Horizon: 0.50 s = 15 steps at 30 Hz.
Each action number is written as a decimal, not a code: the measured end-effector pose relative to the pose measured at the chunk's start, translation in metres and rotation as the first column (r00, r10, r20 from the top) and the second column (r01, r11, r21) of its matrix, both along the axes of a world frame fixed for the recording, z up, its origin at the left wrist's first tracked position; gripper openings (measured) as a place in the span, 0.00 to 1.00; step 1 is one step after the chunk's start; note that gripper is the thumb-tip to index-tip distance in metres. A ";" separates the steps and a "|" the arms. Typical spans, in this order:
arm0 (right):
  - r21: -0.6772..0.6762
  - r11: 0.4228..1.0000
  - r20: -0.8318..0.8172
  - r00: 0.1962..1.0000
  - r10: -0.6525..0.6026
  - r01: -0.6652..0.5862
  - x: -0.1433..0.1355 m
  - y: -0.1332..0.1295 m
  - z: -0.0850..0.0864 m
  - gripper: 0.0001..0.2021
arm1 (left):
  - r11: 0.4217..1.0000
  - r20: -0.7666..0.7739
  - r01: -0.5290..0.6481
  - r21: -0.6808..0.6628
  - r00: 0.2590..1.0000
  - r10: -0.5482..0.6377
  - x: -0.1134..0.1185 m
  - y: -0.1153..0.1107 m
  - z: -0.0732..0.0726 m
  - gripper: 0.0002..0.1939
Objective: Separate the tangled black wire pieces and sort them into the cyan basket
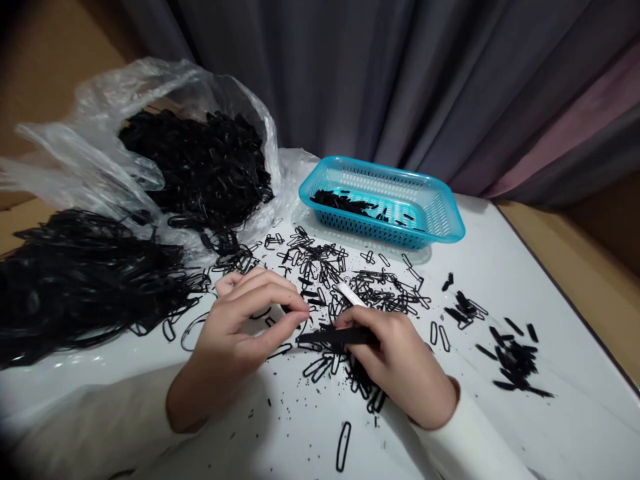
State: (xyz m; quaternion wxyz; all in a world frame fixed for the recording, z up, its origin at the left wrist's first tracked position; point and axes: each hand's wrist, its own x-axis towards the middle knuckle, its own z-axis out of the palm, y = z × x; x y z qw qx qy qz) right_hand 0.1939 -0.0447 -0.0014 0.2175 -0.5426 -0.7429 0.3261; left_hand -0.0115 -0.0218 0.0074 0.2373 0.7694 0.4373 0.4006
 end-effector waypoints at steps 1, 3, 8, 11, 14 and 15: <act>-0.024 0.999 -0.071 0.997 -0.044 0.042 -0.001 -0.001 0.002 0.08 | 1.000 0.001 0.006 0.003 1.000 -0.006 0.000 0.000 0.000 0.08; -0.090 0.988 -0.217 0.965 -0.145 0.128 -0.003 -0.002 0.006 0.05 | 0.999 0.000 0.031 -0.009 1.000 -0.031 0.001 0.001 0.000 0.07; -0.248 0.949 -0.359 0.891 -0.277 0.195 -0.010 -0.005 0.012 0.08 | 0.983 0.003 0.145 -0.109 0.989 -0.146 0.004 -0.001 0.000 0.09; -0.297 0.943 -0.398 0.877 -0.268 0.153 -0.012 -0.007 0.013 0.11 | 0.981 0.013 0.167 -0.096 0.986 -0.166 0.004 -0.002 0.001 0.06; -0.330 0.935 -0.422 0.865 -0.272 0.133 -0.014 -0.009 0.013 0.13 | 0.981 0.031 0.176 -0.079 0.984 -0.174 0.004 -0.001 0.001 0.05; -0.338 0.932 -0.425 0.862 -0.276 0.132 -0.014 -0.010 0.013 0.13 | 0.981 0.035 0.178 -0.074 0.984 -0.176 0.004 -0.001 0.001 0.05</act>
